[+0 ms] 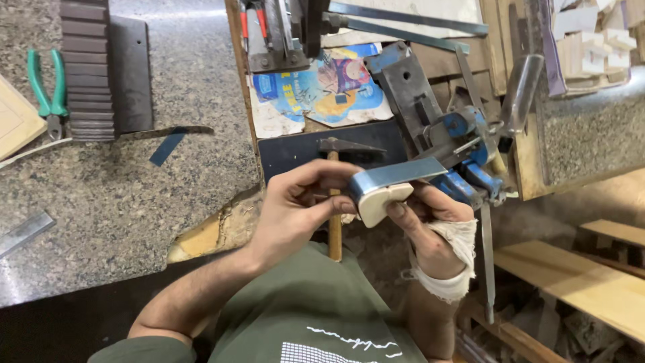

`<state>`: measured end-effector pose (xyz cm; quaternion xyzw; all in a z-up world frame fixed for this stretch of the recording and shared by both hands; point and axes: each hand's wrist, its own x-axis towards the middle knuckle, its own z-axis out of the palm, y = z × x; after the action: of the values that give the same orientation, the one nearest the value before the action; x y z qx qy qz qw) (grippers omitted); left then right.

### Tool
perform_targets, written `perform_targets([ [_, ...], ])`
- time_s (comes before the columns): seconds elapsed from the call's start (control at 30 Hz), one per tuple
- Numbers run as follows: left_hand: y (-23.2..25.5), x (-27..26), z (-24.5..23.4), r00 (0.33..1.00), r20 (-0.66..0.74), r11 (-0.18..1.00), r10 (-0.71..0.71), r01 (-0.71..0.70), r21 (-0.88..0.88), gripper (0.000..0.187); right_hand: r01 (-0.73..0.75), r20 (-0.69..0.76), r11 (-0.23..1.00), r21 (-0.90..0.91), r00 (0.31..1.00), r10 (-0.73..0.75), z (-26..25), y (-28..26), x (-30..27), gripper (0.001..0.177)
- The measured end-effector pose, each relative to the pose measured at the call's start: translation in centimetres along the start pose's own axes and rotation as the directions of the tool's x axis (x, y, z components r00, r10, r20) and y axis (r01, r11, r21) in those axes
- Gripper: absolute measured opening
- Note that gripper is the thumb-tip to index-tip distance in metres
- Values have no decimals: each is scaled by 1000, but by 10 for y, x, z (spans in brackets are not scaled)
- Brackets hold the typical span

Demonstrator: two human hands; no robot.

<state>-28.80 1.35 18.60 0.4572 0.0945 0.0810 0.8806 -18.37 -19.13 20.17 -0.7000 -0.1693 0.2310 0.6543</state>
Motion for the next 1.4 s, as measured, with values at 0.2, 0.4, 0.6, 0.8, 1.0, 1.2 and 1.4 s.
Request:
perform_targets([
  [0.2,10,-13,13,994,44,985,98,-103,137,44,7,-11,1000,-3,1000,-7,10,-8,-2,34],
  [0.4,0,-12,17,999,-34,991,8,-3,135,42,26,-35,999,-39,999,-28,18,-11,3,33],
  [0.6,-1,-13,27,999,5,989,41,-41,141,42,-28,-63,998,64,998,32,7,-6,-9,30],
  [0.8,-2,-14,35,998,31,990,60,-63,129,42,8,-148,996,85,989,5,10,-8,-13,35],
  [1.0,-9,-14,41,988,39,972,148,-152,179,40,225,-280,971,75,940,-196,20,-6,-21,34],
  [1.2,-12,-16,41,956,18,900,294,-283,331,37,308,42,918,-251,951,-308,4,-2,-28,38],
  [1.4,-11,-14,50,893,101,652,439,-394,648,34,91,-150,962,-256,980,-133,4,9,-34,29],
])
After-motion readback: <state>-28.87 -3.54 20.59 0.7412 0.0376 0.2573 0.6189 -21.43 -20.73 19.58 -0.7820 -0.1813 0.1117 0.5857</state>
